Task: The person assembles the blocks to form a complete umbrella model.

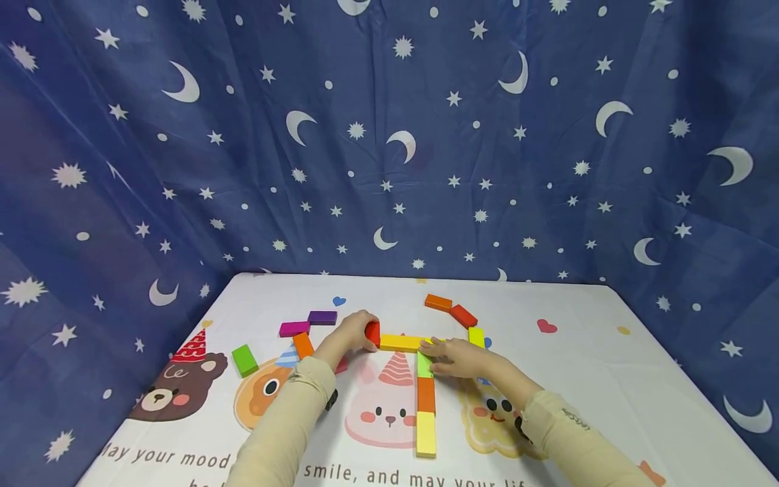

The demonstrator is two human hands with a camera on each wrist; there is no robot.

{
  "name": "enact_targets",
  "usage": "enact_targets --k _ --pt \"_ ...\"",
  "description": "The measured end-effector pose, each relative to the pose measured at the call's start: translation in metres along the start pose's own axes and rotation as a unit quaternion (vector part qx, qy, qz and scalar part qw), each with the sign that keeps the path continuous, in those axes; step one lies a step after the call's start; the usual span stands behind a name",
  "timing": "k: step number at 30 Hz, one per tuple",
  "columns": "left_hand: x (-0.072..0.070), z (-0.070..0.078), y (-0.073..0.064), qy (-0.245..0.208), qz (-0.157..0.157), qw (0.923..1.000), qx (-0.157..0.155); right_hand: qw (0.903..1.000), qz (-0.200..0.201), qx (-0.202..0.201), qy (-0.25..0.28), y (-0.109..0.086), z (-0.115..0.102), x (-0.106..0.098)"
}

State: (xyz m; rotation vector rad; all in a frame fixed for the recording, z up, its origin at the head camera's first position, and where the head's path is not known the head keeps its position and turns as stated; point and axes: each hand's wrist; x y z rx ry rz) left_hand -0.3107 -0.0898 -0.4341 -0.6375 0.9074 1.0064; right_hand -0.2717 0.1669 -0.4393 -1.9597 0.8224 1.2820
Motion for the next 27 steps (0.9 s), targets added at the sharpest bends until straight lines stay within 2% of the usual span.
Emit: enact_targets --k 5,13,22,27 --pt "0.0015 0.0003 -0.0012 -0.005 0.001 1.0 -0.006 1.0 -0.002 0.004 0.004 -0.0009 -0.0016 0.0003" --pt "0.0023 -0.0014 0.0006 0.016 0.007 0.9998 0.007 1.0 0.004 -0.003 0.006 -0.0016 -0.0017 -0.0007" --pt "0.0017 -0.0015 -0.0024 0.011 0.011 0.9998 0.009 0.9999 0.003 -0.005 0.012 -0.0014 -0.0018 -0.0012" --pt "0.0015 -0.0025 -0.0005 -0.005 0.005 1.0 -0.001 0.9998 0.007 -0.003 0.016 -0.0013 -0.0023 -0.001"
Point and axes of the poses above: each hand's wrist, its own y-axis towards the middle knuckle, its own x-axis out of the palm, z = x × y, and after that the axes turned 7 degrees about x, right-handed
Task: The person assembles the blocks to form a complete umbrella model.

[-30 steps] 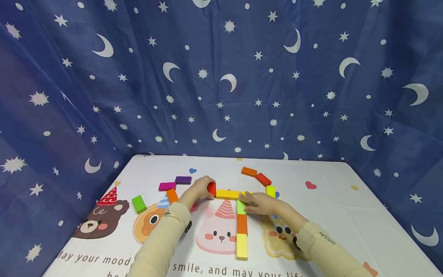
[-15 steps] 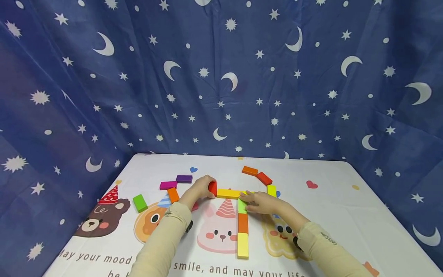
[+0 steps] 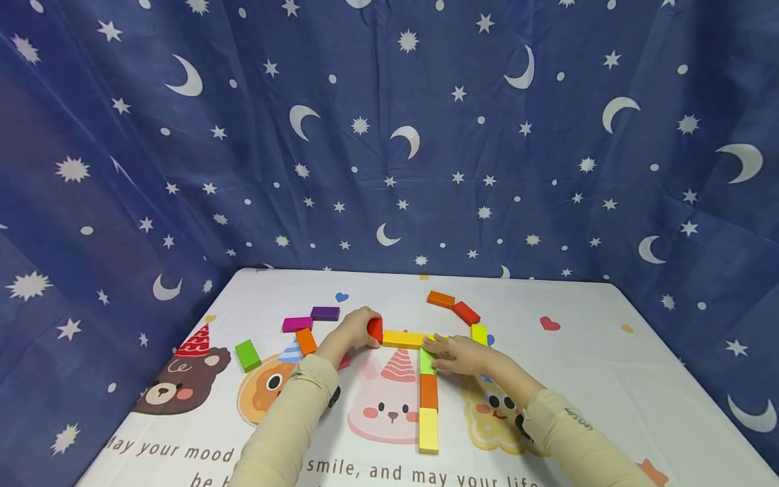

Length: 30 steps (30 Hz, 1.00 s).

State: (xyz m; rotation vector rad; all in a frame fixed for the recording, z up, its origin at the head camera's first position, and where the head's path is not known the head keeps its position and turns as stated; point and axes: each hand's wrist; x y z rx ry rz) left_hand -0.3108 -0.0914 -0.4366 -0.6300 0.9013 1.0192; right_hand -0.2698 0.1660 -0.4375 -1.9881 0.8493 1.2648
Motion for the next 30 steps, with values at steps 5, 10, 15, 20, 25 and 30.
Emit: enact_targets --k 5,10,15,20,25,30 --pt "0.004 -0.007 0.006 0.005 -0.001 0.9999 0.014 1.0 0.0 0.0 0.009 -0.001 0.0 0.0" --pt "0.004 -0.007 0.006 0.004 -0.005 0.9998 0.018 0.9999 0.0 -0.001 0.01 -0.002 0.0 0.0" --pt "-0.005 0.0 0.001 0.015 -0.019 0.9994 0.026 0.9999 -0.006 0.01 0.007 -0.001 -0.002 -0.002" --pt "-0.016 0.003 0.0 0.012 -0.042 0.9984 0.035 0.9998 -0.005 0.02 0.008 0.003 -0.003 -0.003" --pt "-0.019 -0.002 -0.001 -0.002 -0.045 0.9988 0.019 0.9995 -0.011 0.028 0.011 0.003 -0.001 -0.001" --pt "-0.023 -0.015 -0.004 0.024 0.004 0.9987 0.044 0.9996 -0.006 0.025 0.013 0.002 0.001 0.0"
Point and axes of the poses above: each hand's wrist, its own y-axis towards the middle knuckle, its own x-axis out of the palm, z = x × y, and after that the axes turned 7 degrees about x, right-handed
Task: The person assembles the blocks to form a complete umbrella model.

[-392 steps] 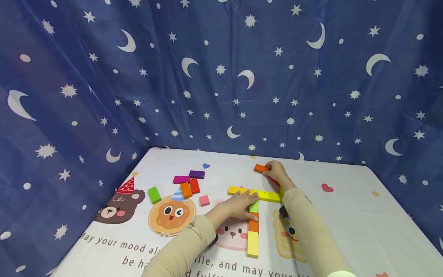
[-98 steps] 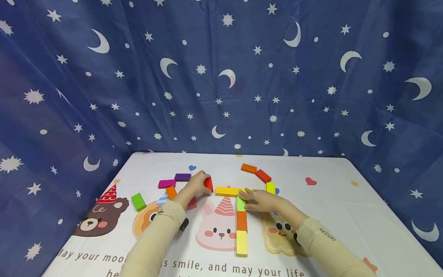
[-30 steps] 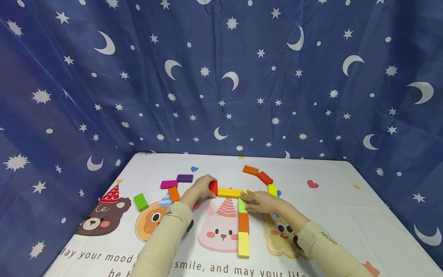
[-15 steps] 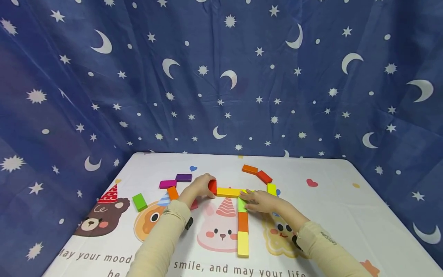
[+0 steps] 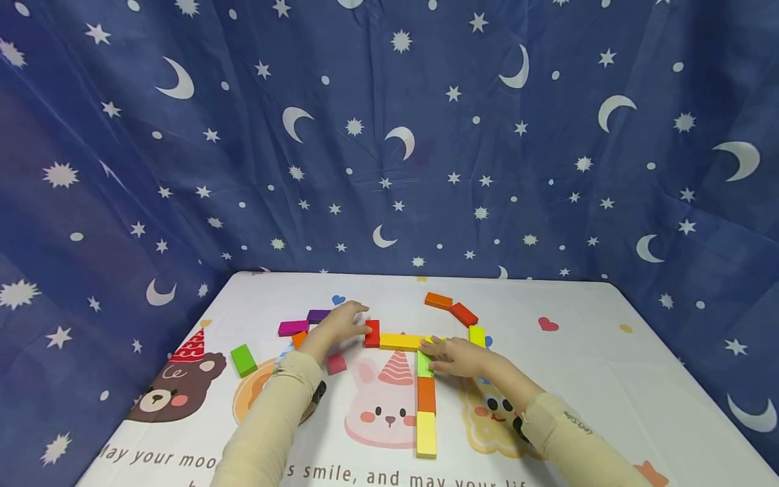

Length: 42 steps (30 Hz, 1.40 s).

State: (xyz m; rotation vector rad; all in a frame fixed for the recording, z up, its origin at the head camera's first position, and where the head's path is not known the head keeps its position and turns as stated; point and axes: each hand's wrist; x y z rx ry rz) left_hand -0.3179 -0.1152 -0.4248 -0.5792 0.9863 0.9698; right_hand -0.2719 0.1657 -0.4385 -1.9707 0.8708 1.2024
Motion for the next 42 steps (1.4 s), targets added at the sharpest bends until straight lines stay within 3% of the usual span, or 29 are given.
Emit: enact_targets --k 4,8,17,26,33,42 --pt "-0.004 -0.014 -0.004 0.042 0.033 0.9979 0.036 1.0 0.003 -0.002 -0.002 -0.002 0.0 0.001" --pt "-0.009 -0.024 -0.009 0.076 0.048 0.9951 0.041 1.0 0.004 -0.004 -0.006 -0.002 0.0 0.001" --pt "-0.016 -0.044 -0.013 0.145 0.058 0.9876 0.017 0.9998 0.004 -0.012 -0.013 -0.002 0.0 -0.002" --pt "-0.026 -0.057 -0.02 0.193 0.038 0.9804 -0.008 0.9996 0.007 -0.02 -0.016 -0.002 -0.002 -0.002" --pt "-0.021 -0.062 -0.021 0.184 0.041 0.9819 -0.012 0.9995 0.009 -0.021 -0.023 -0.005 0.0 -0.003" --pt "-0.014 -0.058 -0.02 0.176 0.039 0.9832 -0.031 0.9997 0.008 -0.019 -0.012 -0.003 0.0 -0.001"
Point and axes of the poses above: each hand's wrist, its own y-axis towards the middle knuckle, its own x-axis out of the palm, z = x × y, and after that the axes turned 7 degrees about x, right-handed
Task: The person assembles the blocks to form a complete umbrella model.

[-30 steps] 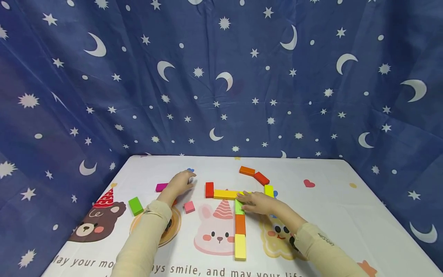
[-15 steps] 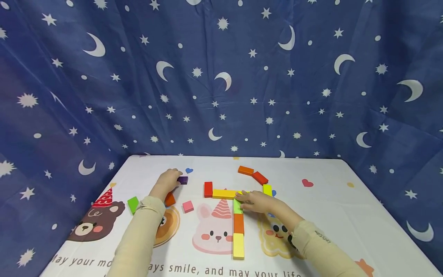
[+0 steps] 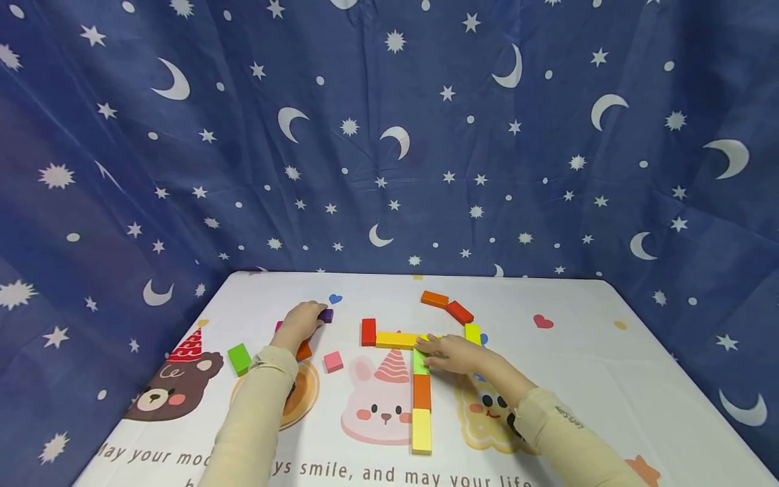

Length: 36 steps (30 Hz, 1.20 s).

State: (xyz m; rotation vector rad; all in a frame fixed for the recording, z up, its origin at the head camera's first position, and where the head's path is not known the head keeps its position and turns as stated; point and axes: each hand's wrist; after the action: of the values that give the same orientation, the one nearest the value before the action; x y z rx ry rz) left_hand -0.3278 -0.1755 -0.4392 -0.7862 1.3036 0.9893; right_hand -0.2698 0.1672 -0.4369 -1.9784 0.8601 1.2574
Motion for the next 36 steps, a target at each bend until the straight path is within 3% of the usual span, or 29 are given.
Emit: enact_targets --k 17,28,36 --pt "0.0041 -0.0023 0.0023 0.068 0.006 0.9964 0.05 1.0 0.002 -0.002 -0.003 0.0006 0.001 0.0023" --pt "0.0061 -0.0072 -0.0005 0.076 0.026 0.9963 0.03 0.9999 -0.008 -0.005 0.013 0.0009 -0.001 0.004" --pt "0.0012 -0.0026 0.0083 0.085 0.028 0.9955 0.032 1.0 -0.005 -0.002 -0.005 0.0031 0.0003 -0.0014"
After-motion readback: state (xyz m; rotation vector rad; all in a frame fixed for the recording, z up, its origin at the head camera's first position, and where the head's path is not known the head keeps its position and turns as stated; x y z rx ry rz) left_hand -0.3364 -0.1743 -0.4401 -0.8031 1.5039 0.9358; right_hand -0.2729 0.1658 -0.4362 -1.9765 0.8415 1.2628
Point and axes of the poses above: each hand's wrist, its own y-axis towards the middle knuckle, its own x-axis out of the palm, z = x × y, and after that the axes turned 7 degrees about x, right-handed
